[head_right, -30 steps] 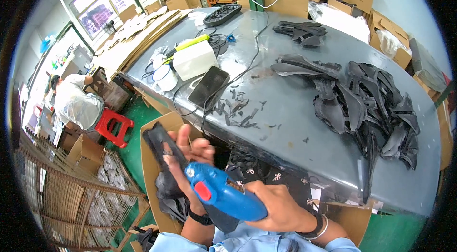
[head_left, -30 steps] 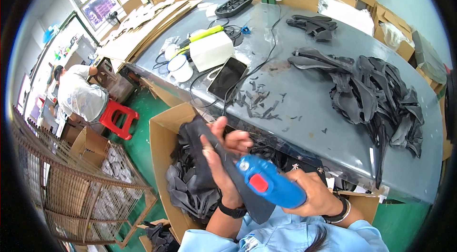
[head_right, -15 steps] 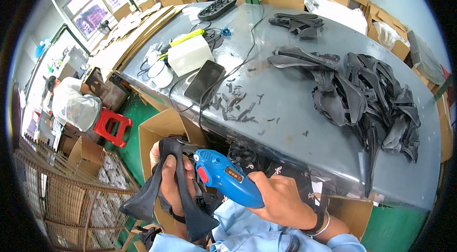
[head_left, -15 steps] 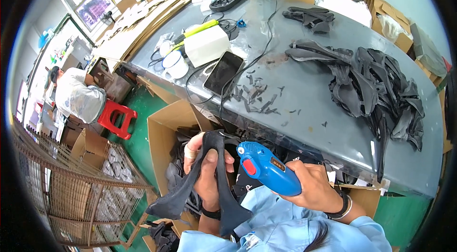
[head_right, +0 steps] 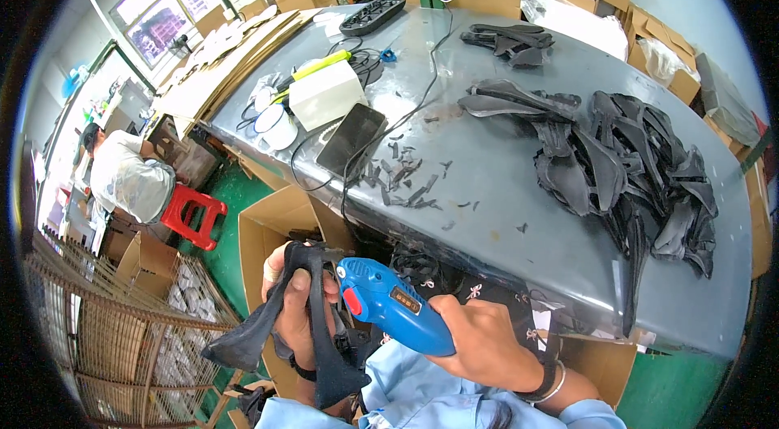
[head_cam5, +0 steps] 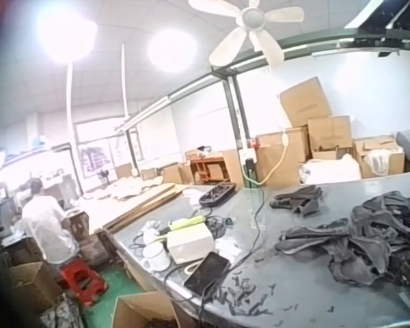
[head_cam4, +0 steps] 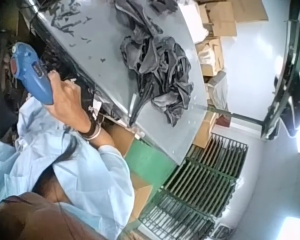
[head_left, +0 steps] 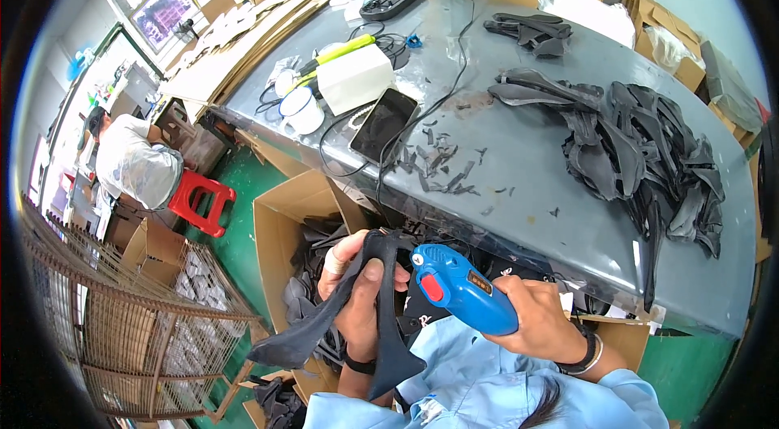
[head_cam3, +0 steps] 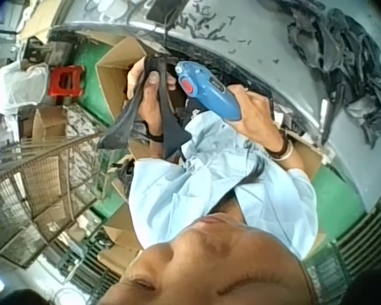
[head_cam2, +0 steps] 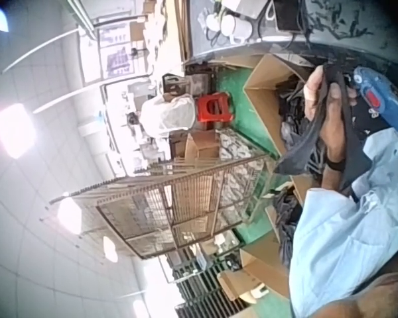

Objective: The person picks up black foam pieces and trims their edges using a blue handheld power cutter. They rotate each piece to reach different sides before placing the finished item into a cardboard box.

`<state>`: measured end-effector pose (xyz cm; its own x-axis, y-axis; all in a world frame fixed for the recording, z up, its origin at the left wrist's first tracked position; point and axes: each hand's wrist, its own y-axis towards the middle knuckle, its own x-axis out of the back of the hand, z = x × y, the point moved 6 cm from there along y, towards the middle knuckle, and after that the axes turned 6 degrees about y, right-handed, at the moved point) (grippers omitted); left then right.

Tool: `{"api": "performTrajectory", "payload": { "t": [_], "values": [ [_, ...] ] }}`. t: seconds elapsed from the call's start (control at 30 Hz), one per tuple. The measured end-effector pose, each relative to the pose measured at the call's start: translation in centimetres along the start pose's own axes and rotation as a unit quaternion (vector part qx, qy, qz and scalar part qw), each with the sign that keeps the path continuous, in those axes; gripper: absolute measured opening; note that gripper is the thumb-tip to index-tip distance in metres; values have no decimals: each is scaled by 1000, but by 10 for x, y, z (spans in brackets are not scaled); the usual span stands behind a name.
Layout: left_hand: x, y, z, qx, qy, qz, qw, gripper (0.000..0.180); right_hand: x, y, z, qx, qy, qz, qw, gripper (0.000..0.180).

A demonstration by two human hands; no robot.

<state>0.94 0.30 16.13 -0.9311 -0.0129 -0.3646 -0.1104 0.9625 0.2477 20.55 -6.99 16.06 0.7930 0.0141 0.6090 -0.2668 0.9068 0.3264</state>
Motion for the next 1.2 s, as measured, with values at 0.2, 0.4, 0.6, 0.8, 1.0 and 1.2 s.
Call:
{"api": "performTrajectory", "payload": {
  "t": [0.2, 0.4, 0.6, 0.8, 1.0, 1.2],
  "values": [
    [-8, -1, -4, 44, 32, 23, 998, 28, 3, 0, 0, 7, 14, -15, 1000, 53],
    [-7, 3, -1, 160, 116, 161, 967, 31, 7, -3, -4, 0, 17, -15, 1000, 53],
    [1, 16, 2, 353, 153, 204, 900, 29, 2, -16, -21, -11, -50, 7, 999, 49],
    [3, 14, 4, 349, 216, 244, 879, 25, -4, -18, -19, -2, -64, 34, 997, 47],
    [-8, 13, 6, 340, 294, 307, 839, 27, -12, -21, -19, 8, -91, 52, 995, 44],
    [-10, 10, 26, 333, 332, 322, 822, 33, -15, -23, -18, 8, -43, 34, 998, 49]
  ]
}}
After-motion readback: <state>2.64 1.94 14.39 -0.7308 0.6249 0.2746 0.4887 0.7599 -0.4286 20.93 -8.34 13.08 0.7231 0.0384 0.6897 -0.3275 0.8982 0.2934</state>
